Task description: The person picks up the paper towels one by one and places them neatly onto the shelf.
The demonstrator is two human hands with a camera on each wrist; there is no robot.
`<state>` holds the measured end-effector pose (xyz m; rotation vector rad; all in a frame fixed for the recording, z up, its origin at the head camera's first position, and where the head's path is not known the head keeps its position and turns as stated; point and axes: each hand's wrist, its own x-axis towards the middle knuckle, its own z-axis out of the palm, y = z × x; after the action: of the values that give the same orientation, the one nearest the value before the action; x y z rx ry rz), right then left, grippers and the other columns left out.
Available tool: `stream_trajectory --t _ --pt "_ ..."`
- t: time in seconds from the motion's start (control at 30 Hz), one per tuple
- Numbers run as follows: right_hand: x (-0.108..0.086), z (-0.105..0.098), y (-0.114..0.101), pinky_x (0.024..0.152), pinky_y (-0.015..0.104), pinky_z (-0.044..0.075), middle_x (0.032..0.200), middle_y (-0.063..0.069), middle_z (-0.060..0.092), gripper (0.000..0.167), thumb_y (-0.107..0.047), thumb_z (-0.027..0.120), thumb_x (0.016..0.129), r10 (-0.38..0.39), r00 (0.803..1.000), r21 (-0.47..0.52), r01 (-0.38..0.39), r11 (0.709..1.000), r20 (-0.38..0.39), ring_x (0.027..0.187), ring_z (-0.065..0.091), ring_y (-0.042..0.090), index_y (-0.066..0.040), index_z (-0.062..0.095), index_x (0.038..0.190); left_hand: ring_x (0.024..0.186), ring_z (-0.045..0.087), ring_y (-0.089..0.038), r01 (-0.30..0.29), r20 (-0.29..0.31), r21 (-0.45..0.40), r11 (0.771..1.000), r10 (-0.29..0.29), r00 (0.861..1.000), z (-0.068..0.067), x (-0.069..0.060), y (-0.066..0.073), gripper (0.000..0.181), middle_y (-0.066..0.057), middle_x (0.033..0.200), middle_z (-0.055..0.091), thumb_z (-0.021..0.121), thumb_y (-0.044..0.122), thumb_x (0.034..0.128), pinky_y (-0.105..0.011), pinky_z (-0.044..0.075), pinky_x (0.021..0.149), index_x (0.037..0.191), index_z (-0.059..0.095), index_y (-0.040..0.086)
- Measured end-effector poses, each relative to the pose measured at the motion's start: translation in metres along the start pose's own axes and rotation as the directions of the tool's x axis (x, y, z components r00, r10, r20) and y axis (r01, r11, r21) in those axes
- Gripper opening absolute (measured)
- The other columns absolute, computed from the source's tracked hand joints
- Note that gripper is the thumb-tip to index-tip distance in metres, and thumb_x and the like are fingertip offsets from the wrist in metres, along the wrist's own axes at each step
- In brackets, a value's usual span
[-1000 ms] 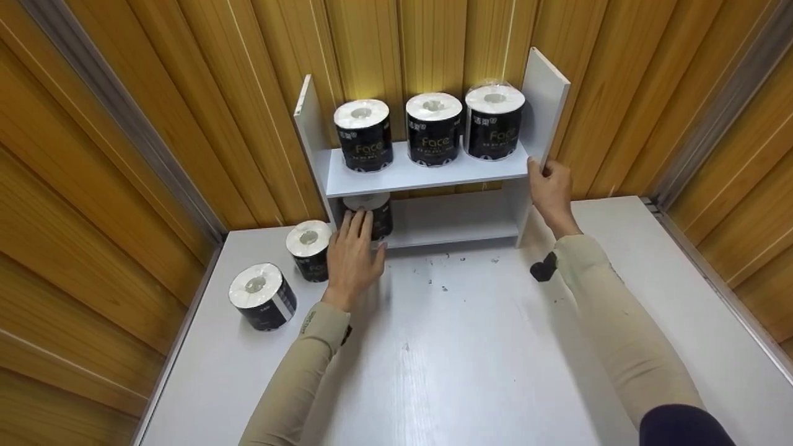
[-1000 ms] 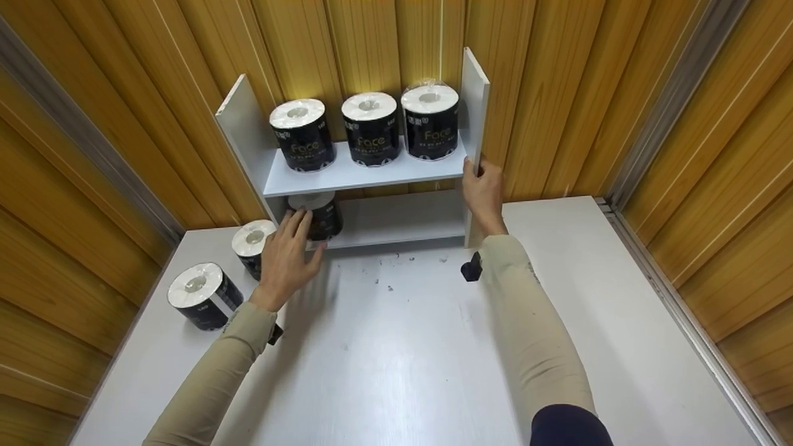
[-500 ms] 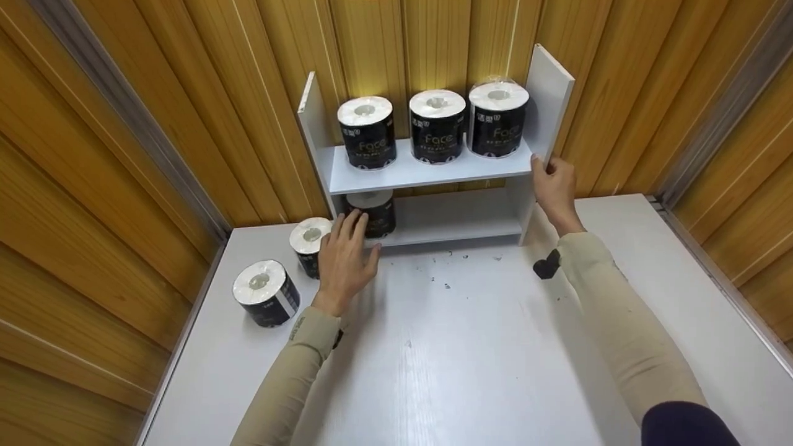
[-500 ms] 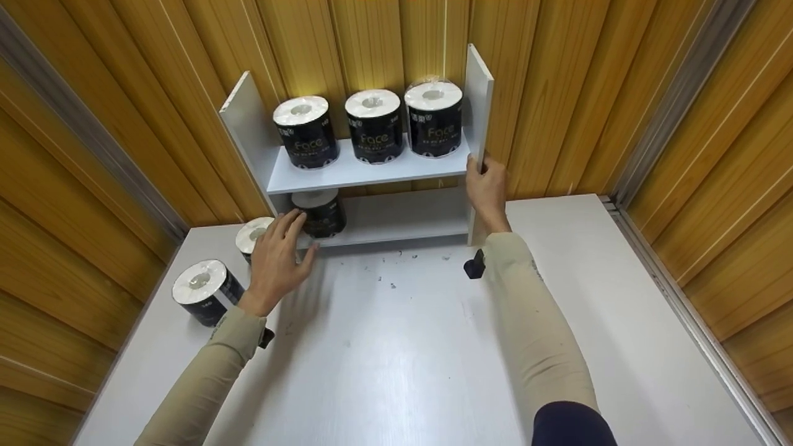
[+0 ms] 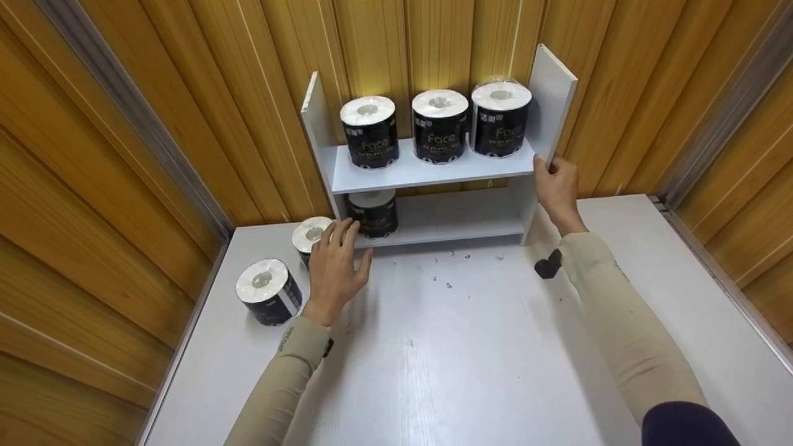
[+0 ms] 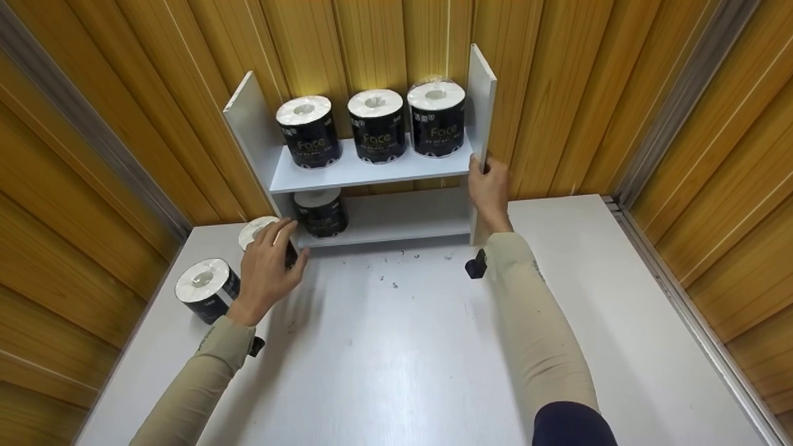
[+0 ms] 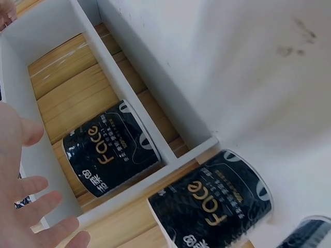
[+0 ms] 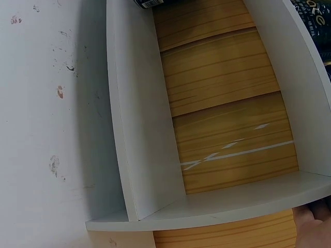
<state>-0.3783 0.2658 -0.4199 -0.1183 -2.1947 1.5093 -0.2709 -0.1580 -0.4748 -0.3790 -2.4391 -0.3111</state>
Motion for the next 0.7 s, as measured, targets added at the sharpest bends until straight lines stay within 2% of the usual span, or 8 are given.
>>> stream_trajectory --t 0.13,0.23,0.43,0.57,0.7 --pt "0.001 0.000 0.002 0.052 0.020 0.042 0.077 -0.004 0.051 0.043 -0.040 0.053 0.110 -0.028 1.000 -0.009 0.028 1.000 -0.002 0.067 0.048 0.009 -0.001 0.065 0.094 0.138 0.056 -0.044 -0.004 -0.014 -0.021 1.000 0.004 1.000 -0.002 -0.005 -0.005 0.057 -0.015 0.148 0.063 0.075 0.033 0.0976 -0.061 0.055 0.103 0.145 0.062 0.006" --pt "0.002 0.001 0.002 0.050 0.018 0.041 0.076 -0.005 0.051 0.045 -0.039 0.053 0.110 -0.035 0.999 -0.016 0.035 0.999 0.000 0.065 0.048 0.008 0.001 0.067 0.097 0.137 0.057 -0.045 -0.003 -0.015 -0.027 1.000 0.002 1.000 -0.004 -0.009 -0.009 0.056 -0.014 0.147 0.063 0.075 0.033 0.0973 -0.062 0.053 0.106 0.145 0.062 0.007" --pt "0.001 0.002 0.001 0.052 0.018 0.042 0.079 -0.004 0.053 0.045 -0.038 0.053 0.111 -0.026 1.000 -0.005 0.026 1.000 0.010 0.068 0.049 0.009 0.004 0.070 0.106 0.134 0.059 -0.044 0.003 -0.026 -0.042 0.999 -0.004 1.000 -0.008 -0.014 -0.015 0.055 -0.013 0.143 0.066 0.081 0.029 0.0932 -0.062 0.051 0.108 0.141 0.066 0.005" --pt "0.001 0.002 0.001 0.052 0.018 0.043 0.082 -0.003 0.055 0.046 -0.038 0.052 0.111 -0.024 1.000 -0.006 0.024 1.000 0.014 0.071 0.050 0.010 0.004 0.070 0.110 0.135 0.058 -0.044 0.008 -0.018 -0.046 0.999 -0.009 1.000 -0.011 -0.016 -0.017 0.052 -0.013 0.143 0.066 0.079 0.030 0.0951 -0.062 0.050 0.108 0.140 0.066 0.007" --pt "0.001 0.000 0.001 0.060 0.019 0.045 0.090 0.000 0.059 0.049 -0.039 0.052 0.111 -0.025 1.000 0.001 0.025 1.000 0.013 0.078 0.052 0.011 0.006 0.071 0.116 0.135 0.058 -0.044 0.009 -0.020 -0.050 0.999 -0.010 1.000 -0.015 -0.018 -0.020 0.050 -0.013 0.142 0.067 0.077 0.031 0.0963 -0.062 0.049 0.108 0.139 0.067 0.008"
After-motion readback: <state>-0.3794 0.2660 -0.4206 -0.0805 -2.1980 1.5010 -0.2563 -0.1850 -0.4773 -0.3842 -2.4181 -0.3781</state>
